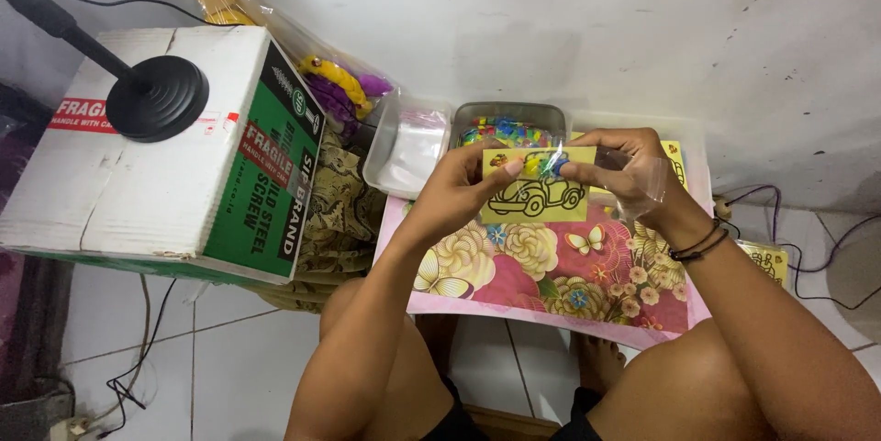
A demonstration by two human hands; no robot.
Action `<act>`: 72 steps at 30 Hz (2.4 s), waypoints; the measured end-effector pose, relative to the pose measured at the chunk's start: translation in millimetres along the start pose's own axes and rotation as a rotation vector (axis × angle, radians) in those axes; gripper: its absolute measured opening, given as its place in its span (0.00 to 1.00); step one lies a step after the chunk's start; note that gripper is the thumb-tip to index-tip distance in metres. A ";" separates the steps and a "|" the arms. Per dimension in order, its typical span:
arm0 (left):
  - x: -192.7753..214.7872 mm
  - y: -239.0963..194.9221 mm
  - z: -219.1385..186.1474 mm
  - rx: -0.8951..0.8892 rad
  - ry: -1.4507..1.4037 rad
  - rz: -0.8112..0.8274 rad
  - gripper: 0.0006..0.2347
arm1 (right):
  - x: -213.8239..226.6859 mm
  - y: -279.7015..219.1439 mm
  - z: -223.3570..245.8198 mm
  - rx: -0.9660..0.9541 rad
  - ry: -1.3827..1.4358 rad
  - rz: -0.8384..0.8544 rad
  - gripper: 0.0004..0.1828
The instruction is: The person sits on the floor and packs small yellow cards with black drawings into clear plastic bags. They also add small colorful plastic pieces into the bags. The person places the filled bags on the floor next to them.
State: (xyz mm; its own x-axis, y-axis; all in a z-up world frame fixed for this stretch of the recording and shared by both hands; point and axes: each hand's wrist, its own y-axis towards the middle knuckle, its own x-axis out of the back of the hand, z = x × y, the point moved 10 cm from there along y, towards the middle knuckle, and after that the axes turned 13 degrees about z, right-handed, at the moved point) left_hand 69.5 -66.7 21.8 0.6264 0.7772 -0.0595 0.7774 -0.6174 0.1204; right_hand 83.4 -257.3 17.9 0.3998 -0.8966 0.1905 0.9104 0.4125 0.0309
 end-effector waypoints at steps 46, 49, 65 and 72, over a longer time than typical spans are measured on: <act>99.2 -14.4 13.8 -0.168 0.049 -0.468 0.12 | -129.2 53.8 -52.4 -0.304 -0.871 0.558 0.31; 97.7 -13.4 19.6 -0.163 0.008 -0.452 0.13 | -153.6 61.7 -53.9 -0.256 -0.910 0.623 0.32; 99.0 -31.1 -1.2 -0.245 -0.070 -0.400 0.10 | -184.6 114.1 -155.0 -0.163 -1.472 0.607 0.17; 95.8 -27.9 -0.8 -0.238 -0.035 -0.395 0.10 | -192.7 109.6 -137.7 0.142 -1.662 0.474 0.12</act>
State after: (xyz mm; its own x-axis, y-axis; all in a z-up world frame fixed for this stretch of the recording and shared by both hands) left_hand 107.8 25.1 13.6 0.2899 0.9401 -0.1795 0.9247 -0.2268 0.3057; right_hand 120.7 -61.5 -150.5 -0.0029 0.3693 0.9293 0.7035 0.6612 -0.2606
